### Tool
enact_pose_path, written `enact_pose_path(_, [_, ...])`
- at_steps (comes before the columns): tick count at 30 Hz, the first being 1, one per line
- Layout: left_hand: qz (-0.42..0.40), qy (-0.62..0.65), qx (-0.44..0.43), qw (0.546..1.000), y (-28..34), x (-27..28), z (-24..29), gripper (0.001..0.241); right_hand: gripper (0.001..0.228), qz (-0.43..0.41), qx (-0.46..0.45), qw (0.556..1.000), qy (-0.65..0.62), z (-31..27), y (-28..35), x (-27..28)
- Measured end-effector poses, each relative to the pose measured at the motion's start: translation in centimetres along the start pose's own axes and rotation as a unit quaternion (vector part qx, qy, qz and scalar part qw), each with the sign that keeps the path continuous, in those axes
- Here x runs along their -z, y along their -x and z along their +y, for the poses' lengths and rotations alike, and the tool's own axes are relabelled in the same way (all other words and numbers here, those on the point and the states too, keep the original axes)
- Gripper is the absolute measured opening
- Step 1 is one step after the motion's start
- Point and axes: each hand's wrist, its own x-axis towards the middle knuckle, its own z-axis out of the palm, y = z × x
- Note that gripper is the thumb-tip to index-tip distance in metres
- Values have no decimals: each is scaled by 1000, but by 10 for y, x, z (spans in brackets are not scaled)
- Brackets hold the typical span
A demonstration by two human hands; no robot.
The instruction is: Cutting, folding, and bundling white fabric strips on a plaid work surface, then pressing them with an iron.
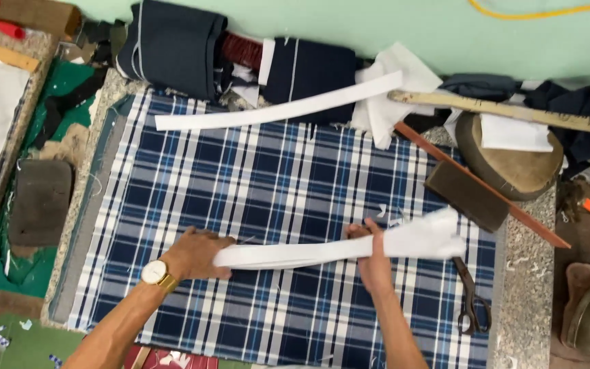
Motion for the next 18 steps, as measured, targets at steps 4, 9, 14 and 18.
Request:
enact_pose_path(4, [-1,-17,59,998,-26,30,-28,100,63,29,-14,997,66,-3,10,2])
enact_pose_path(9, [469,128,-107,867,-137,61,-42,63,53,104,-31,991,76,0,12,9])
enact_pose_path(14, [569,15,-57,820,-253,110,-33,70,41,87,-18,996,-2,20,14,36])
enact_pose_path(18, [616,-75,2,784,-293,127,-26,53,44,80,-28,996,-1,19,18,40])
